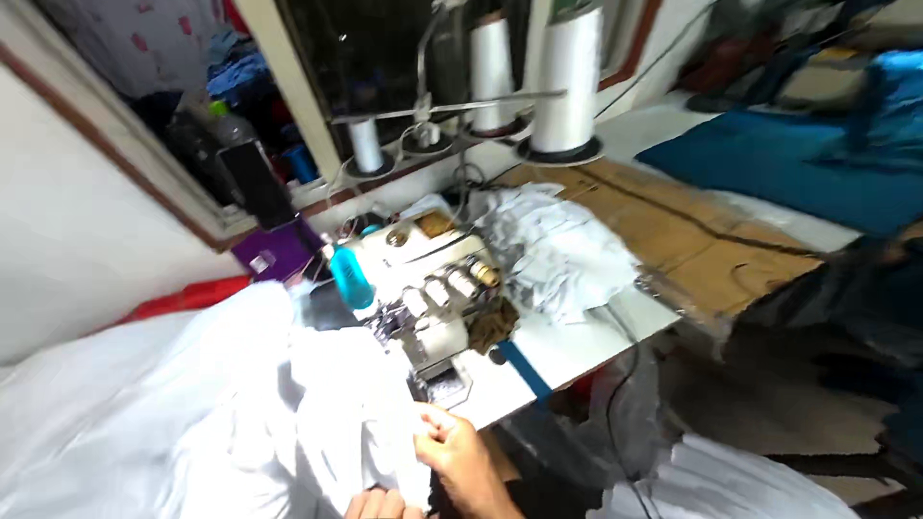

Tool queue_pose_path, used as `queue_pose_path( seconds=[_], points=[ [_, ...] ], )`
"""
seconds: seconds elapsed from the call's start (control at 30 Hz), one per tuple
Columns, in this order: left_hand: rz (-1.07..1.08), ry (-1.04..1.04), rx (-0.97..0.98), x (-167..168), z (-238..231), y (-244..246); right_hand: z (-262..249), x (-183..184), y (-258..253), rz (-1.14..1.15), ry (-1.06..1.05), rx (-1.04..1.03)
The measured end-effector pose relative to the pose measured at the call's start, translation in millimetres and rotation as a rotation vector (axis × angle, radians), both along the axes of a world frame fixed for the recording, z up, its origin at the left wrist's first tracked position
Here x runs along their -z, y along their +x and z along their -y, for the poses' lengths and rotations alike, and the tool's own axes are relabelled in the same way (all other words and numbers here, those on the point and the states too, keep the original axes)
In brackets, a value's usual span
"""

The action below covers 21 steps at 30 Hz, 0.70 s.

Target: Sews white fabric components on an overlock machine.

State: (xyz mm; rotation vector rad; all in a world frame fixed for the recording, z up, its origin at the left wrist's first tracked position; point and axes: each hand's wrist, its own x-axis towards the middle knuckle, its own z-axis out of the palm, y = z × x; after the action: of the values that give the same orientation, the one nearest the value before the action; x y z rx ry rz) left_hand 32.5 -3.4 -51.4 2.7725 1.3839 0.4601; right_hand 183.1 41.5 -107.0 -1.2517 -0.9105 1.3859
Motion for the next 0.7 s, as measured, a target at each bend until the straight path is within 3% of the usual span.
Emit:
queue_pose_path(
  seconds=[0.37,0.7],
  points=[
    [0.134,-0.03,-0.049,3.1,15.7,11.6,36.2,-11.5,0.8,-0.085,-0.017,-0.028],
    [0.133,0.052,-0.01,6.8,21.5,12.8,43.1,-11.8,8.1,-0.192,0.119,-0.122]
  ],
)
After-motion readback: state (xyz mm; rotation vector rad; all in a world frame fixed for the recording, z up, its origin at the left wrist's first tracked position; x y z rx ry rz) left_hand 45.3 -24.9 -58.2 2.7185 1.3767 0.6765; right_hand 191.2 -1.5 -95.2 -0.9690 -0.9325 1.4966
